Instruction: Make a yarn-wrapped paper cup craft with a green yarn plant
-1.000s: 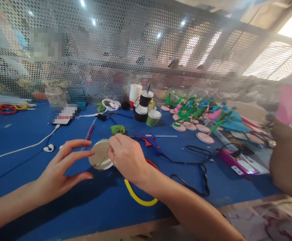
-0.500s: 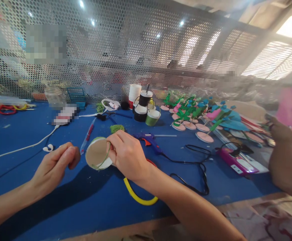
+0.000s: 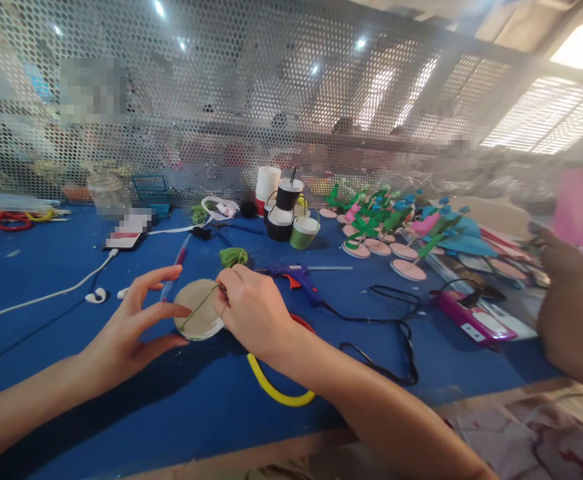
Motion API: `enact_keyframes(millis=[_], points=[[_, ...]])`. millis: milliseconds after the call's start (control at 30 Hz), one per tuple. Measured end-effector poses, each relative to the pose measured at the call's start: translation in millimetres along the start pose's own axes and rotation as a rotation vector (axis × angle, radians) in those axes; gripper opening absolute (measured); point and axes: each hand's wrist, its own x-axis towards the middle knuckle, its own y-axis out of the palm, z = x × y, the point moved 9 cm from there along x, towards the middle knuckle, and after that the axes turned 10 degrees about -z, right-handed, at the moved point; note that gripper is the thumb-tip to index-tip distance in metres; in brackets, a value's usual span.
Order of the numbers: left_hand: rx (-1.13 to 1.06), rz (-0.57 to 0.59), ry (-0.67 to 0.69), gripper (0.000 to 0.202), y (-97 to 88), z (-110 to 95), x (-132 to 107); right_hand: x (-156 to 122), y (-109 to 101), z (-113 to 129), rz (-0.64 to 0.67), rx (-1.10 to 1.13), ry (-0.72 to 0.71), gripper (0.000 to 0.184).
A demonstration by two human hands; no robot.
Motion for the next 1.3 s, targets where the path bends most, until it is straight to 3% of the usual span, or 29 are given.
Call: enact_keyframes(millis=[133,433,833,933,1167,1300], points=[[-0.027,0.03,0.029,0.002,4.6,-2.0,-2.1,-2.7,5.1,2.8,0.044,-0.016,-0.016,0.011],[-0.049,0.06,0.0,0.006,6.6,-1.6,-4.7,-2.8,11.4,3.1,0.072,0.078,-0.02,0.012],[-0.191,0.117,-0.17,0.005,7.1,9.8,-4.0,0.2,20.9,2.7,0.136,0.211,0.024,0.015],[-0.222,0.107,-0.2,0.005,5.7,12.8,-2.4,1.5,20.1,1.4,0.147,0.261,0.066,0.012],[-0.248,0.072,-0.268,0.006,1.9,18.8,-1.7,11.4,3.3,-24.4,-0.007,0.446,0.241,0.011],[-0.252,0.067,-0.284,0.004,2.1,19.0,-3.1,9.8,13.6,-31.1,0.053,0.535,0.341,0.02]])
